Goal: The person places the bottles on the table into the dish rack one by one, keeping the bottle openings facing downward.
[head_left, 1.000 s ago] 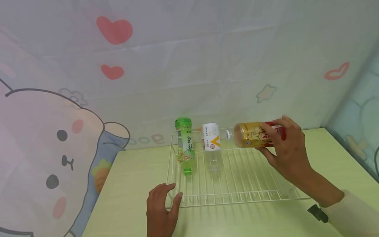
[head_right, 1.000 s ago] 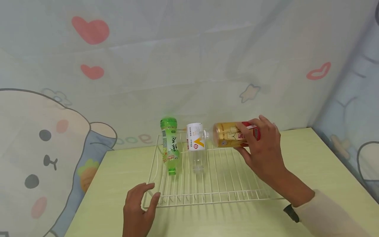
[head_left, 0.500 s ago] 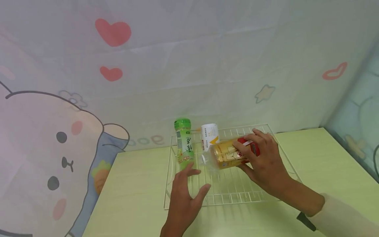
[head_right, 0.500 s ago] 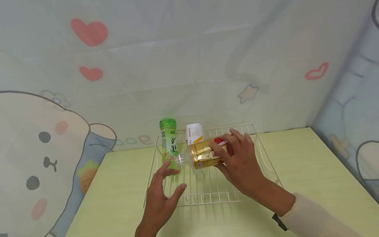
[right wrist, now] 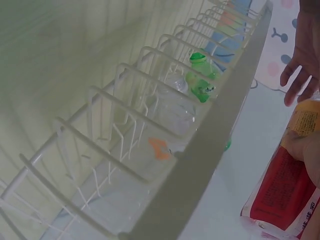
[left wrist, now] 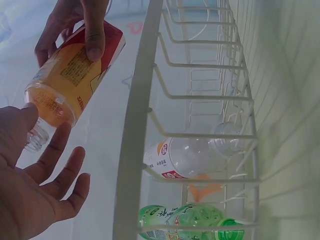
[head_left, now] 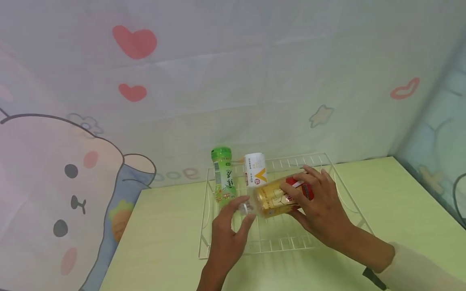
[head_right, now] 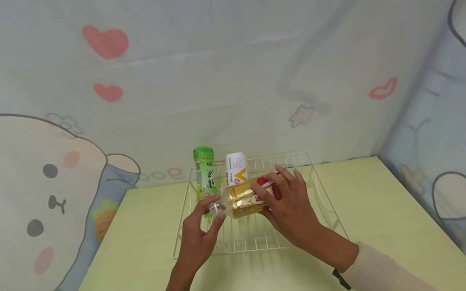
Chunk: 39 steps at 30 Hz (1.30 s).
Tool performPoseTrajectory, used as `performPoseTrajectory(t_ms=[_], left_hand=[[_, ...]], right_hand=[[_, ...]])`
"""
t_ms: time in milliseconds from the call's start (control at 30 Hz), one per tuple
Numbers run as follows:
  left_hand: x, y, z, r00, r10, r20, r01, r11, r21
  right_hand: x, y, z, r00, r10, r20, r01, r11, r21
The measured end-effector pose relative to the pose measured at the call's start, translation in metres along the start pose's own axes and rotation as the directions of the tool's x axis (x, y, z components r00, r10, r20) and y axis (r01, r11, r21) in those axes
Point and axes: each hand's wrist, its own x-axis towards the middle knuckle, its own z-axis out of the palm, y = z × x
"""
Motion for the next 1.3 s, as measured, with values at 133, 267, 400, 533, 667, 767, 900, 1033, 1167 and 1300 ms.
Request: performPoseTrajectory(t_ms=[133,267,400,533,667,767,900,1033,1167,1300], left_hand=[[0.000,0.000,-0.002,1.000,-0.023,-0.001,0.023,1.000,0.017],[-0.001,0.000,-0.003,0.999,-0.029,-0.014,0.029,0.999,0.024],[-0.001,-0.001,-0.004,0.999,-0.027,-0.030,0.028,0.999,0.028],[0.000,-0.001,-0.005,0.999,-0.035,-0.034,0.036,0.999,0.029],[0.000,-0.003,-0.004,0.999,-0.029,-0.046,0.031,0.999,0.034],[0.000,-0.003,-0.004,0.998,-0.027,-0.057,0.029,0.999,0.037],[-0.001,-0.003,-0.003,0.998,-0.032,-0.060,0.034,0.999,0.039],[-0.002,-0.005,-0.003,0.998,-0.039,-0.052,0.042,0.998,0.046],[-0.003,-0.007,-0.002,0.998,-0.039,-0.046,0.041,0.998,0.046],[-0.003,-0.008,-0.002,0.999,-0.036,-0.032,0.037,0.999,0.028]], right_hand=[[0.000,-0.001,0.000,1.000,0.000,-0.003,0.000,1.000,0.000],[0.000,-0.001,0.000,0.999,0.029,-0.031,-0.028,0.999,0.033],[0.001,0.001,-0.002,0.984,0.172,-0.047,-0.163,0.975,0.148],[-0.001,0.000,-0.007,0.903,0.428,0.044,-0.412,0.830,0.375],[-0.001,-0.004,-0.014,0.685,0.655,0.317,-0.675,0.407,0.616],[0.001,-0.005,-0.013,0.505,0.661,0.555,-0.744,0.007,0.668],[0.003,-0.007,-0.006,0.418,0.551,0.722,-0.692,-0.321,0.646],[0.003,-0.010,-0.001,0.426,0.496,0.756,-0.632,-0.435,0.641],[0.004,-0.011,-0.001,0.431,0.494,0.755,-0.599,-0.470,0.649],[0.005,-0.010,-0.001,0.429,0.497,0.754,-0.585,-0.482,0.652]])
